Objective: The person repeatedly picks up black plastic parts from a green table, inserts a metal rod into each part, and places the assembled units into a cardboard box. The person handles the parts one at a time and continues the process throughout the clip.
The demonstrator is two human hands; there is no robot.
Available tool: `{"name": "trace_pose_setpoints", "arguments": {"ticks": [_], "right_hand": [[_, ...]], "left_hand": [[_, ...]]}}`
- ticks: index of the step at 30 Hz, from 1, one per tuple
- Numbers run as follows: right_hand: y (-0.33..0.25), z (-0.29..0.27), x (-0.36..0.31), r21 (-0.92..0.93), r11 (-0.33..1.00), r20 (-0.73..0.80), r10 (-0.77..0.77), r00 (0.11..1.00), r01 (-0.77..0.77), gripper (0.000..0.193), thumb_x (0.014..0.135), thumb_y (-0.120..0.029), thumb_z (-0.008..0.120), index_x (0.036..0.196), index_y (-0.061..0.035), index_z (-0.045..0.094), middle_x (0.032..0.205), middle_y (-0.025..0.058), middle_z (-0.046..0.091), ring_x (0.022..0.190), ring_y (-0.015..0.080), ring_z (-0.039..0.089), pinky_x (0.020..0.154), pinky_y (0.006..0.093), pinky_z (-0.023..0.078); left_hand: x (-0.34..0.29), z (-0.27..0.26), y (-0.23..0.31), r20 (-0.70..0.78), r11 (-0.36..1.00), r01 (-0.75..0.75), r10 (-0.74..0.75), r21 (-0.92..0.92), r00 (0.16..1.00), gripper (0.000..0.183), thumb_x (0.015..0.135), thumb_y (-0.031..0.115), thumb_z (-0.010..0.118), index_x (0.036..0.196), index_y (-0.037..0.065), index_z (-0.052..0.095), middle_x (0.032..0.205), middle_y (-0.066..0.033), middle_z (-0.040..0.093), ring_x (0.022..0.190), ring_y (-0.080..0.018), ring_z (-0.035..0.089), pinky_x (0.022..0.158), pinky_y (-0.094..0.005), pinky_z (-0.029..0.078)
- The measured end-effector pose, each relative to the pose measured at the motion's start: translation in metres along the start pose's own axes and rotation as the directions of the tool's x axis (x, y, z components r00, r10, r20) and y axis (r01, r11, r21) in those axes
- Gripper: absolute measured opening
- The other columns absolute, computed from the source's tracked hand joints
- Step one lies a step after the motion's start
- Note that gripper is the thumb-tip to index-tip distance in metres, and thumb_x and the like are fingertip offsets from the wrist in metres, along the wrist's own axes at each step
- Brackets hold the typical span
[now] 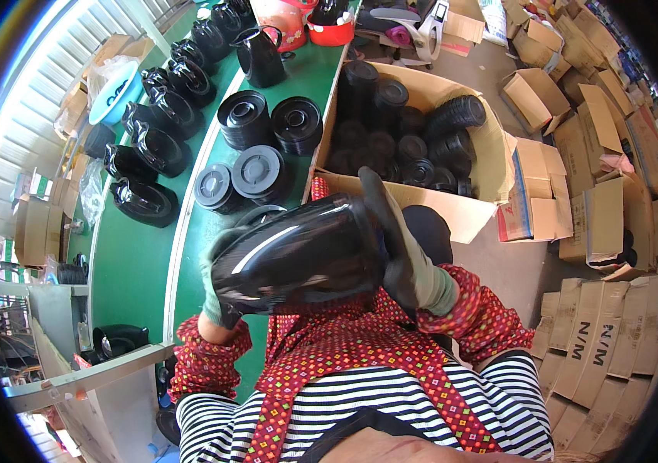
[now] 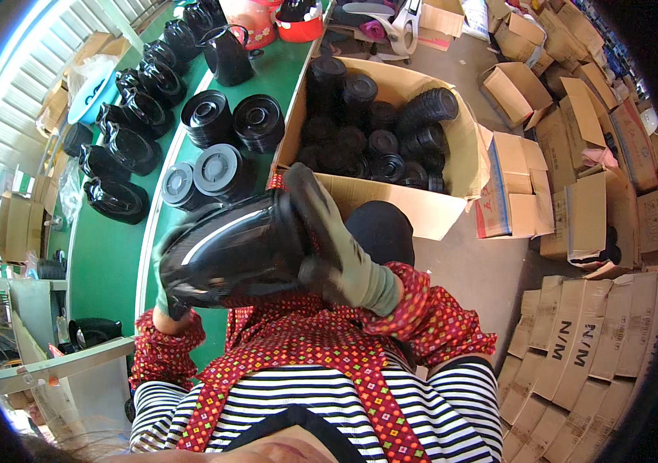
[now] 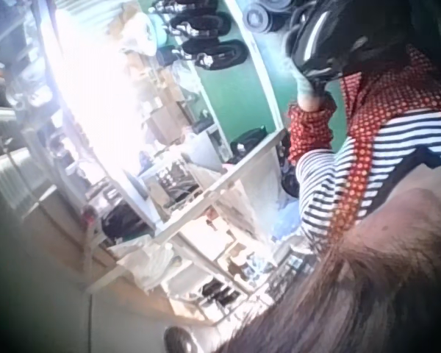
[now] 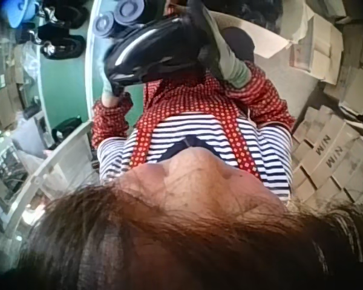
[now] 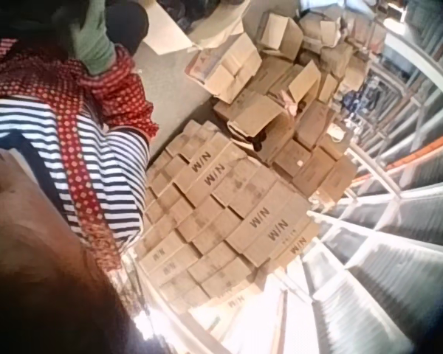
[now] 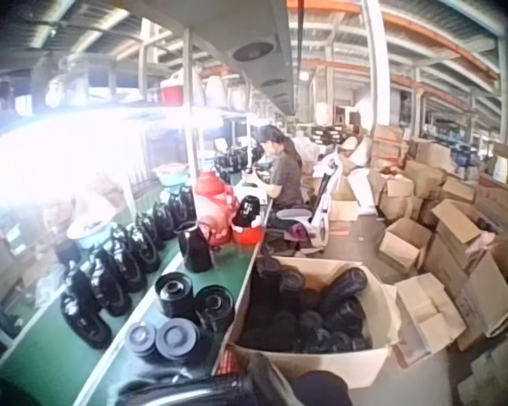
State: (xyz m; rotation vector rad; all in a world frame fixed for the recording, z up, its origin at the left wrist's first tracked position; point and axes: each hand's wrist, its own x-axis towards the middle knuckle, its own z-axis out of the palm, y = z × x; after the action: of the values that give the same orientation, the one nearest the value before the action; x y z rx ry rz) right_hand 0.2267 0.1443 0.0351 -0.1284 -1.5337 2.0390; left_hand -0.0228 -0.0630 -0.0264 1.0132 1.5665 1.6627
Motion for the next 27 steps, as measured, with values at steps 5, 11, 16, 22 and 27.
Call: {"name": "trace_pose_setpoints", "arguments": {"ticks": [5,11,16,22,27], "right_hand": [[0.025,-0.016,-0.001,-0.144,0.97,0.006,-0.199,0.98,0.198,0.078,0.106,-0.056,0.055,0.16,-0.002,0.04,0.164,0.0199,0.041,0.152,0.0347,0.039,0.124,0.0453,0.033],[0.088,-0.032,-0.02,0.593,0.653,-0.099,0.641,0.761,-0.472,0.076,0.109,-0.063,0.044,0.158,-0.0053,0.044,0.156,0.0111,0.054,0.141,0.023,0.054,0.117,0.04,0.045],[0.014,-0.017,-0.014,-0.151,0.985,-0.016,-0.087,0.996,0.083,0.104,0.085,-0.07,0.073,0.161,-0.0058,0.044,0.168,0.0259,0.03,0.155,0.0399,0.033,0.123,0.0535,0.034],[-0.052,-0.005,0.01,-0.579,0.578,0.566,-0.224,0.794,0.576,0.111,0.064,-0.065,0.09,0.158,-0.0185,0.053,0.167,0.0363,0.023,0.151,0.0597,0.026,0.121,0.0658,0.028],[-0.025,-0.018,0.016,-0.519,0.548,0.474,-0.454,0.754,0.656,0.096,0.07,-0.055,0.088,0.15,-0.0119,0.058,0.16,0.0346,0.038,0.146,0.0567,0.036,0.118,0.0648,0.031]], "left_hand": [[0.013,0.036,0.037,0.105,0.988,-0.154,0.156,-0.02,0.982,0.063,0.08,0.012,0.091,0.134,-0.005,0.063,0.137,-0.0201,0.068,0.122,-0.0296,0.069,0.104,-0.0399,0.057],[0.039,0.047,0.108,0.341,0.641,-0.493,0.355,0.589,0.87,0.041,0.075,0.007,0.085,0.114,-0.001,0.075,0.134,-0.0269,0.067,0.106,-0.0358,0.075,0.091,-0.0395,0.06],[0.008,0.019,0.028,0.281,0.968,0.222,-0.181,-0.119,0.942,0.061,0.095,0.015,0.078,0.148,-0.001,0.053,0.149,-0.0195,0.059,0.129,-0.0294,0.064,0.109,-0.0441,0.055],[-0.002,0.052,0.005,0.604,0.95,0.194,-0.006,-0.246,0.797,0.054,0.114,0.026,0.047,0.162,0.004,0.035,0.161,-0.0181,0.047,0.143,-0.0305,0.052,0.121,-0.0515,0.044],[0.01,0.057,0.011,0.428,0.976,-0.065,-0.032,0.209,0.903,0.062,0.097,0.026,0.076,0.15,0.006,0.053,0.151,-0.0166,0.057,0.137,-0.0284,0.058,0.115,-0.0448,0.05]]}}
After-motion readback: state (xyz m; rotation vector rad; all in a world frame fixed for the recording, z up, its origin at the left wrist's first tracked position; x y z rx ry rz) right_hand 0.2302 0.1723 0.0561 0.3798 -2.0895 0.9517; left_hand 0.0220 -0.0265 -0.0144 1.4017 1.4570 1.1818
